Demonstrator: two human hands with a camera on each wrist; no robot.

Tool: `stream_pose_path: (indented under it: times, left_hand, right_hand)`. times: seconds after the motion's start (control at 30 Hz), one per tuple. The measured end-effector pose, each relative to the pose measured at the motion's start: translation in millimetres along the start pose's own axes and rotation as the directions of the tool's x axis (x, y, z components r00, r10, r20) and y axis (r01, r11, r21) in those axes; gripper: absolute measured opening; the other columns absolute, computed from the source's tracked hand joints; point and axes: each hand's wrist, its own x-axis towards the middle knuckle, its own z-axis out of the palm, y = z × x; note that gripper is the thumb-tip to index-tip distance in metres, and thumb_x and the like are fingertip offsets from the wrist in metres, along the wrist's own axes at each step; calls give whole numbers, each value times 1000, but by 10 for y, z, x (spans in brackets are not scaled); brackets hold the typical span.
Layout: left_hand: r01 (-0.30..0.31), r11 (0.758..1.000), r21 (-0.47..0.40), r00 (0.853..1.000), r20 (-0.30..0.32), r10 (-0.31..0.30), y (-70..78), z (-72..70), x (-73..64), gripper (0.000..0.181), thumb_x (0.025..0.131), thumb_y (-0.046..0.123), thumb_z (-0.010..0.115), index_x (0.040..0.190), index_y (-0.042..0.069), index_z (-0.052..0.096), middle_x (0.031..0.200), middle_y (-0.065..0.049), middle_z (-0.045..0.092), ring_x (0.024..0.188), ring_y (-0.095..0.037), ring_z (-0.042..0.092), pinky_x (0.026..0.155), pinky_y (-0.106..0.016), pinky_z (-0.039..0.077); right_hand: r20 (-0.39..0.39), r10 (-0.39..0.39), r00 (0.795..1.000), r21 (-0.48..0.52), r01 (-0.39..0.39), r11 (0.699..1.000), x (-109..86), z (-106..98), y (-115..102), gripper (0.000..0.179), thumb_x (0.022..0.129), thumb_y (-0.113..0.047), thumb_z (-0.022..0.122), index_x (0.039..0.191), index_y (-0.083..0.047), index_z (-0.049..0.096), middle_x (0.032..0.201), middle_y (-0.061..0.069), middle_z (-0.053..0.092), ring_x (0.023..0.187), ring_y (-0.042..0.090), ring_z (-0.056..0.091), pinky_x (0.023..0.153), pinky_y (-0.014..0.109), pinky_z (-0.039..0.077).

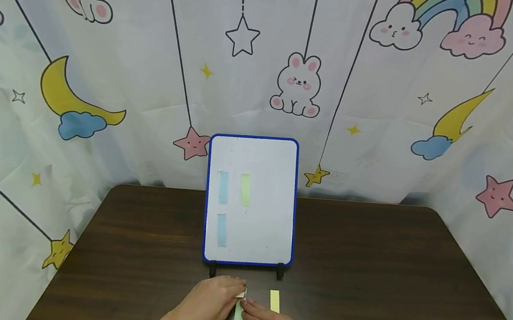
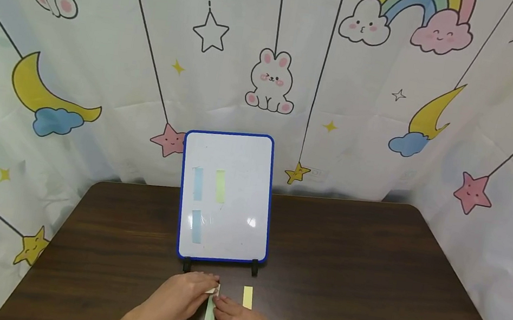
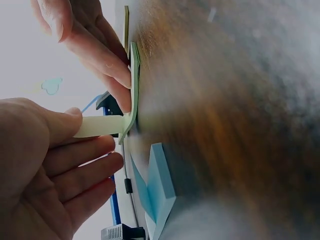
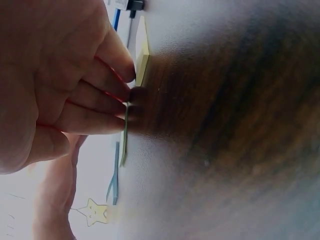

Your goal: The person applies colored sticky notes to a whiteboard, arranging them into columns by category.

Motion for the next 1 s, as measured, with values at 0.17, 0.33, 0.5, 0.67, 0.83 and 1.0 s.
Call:
stream_pose_path:
  times: [0.17,0.33,0.5,0.67,0.83,1.0]
  left_hand:
    - [-3,1000,12,999,-33,3,-5,0,3,17,94,12,61,106,12,73,111,-1,74,106,-15,69,89,-29,58]
    - [8,1000,-5,999,-47,-9,-14,-11,1,18,93,12,62,108,11,73,113,-2,74,107,-15,69,89,-31,59]
    - [21,999,-33,999,-49,-22,-24,-27,6,18,94,13,62,109,12,73,116,-2,73,109,-15,68,90,-32,59]
    - [33,999,-30,999,-42,-34,-32,-30,8,20,94,13,63,111,12,72,118,-1,72,110,-15,68,91,-33,58]
    - [43,998,-50,997,-62,-47,-35,-36,5,22,93,12,64,113,12,72,120,-1,72,112,-16,67,92,-35,58]
    - [66,995,-71,995,-65,-71,-35,-55,6,25,94,15,63,118,13,70,122,0,70,114,-16,66,93,-35,58]
  right_hand:
    - [2,4,1000,2,-4,1000,0,2,1,55,105,-49,27,148,-18,43,154,-2,43,139,11,45,107,38,50]
    - [23,15,1000,15,-15,1000,-4,0,2,55,105,-49,28,148,-19,43,154,-2,44,140,11,45,107,39,49]
    - [21,11,1000,13,-11,1000,-1,-2,3,55,105,-49,28,148,-19,44,154,-2,44,140,12,45,107,39,49]
    - [17,3,1000,11,-3,1000,8,1,9,54,105,-48,29,148,-18,44,153,-1,45,140,13,45,107,39,49]
    - [25,8,1000,15,-9,1000,13,0,7,54,105,-48,29,148,-18,44,153,-1,45,140,13,45,107,39,49]
    - [22,9,1000,12,-10,1000,15,-1,4,54,105,-48,29,148,-19,44,153,-1,45,140,13,46,107,39,49]
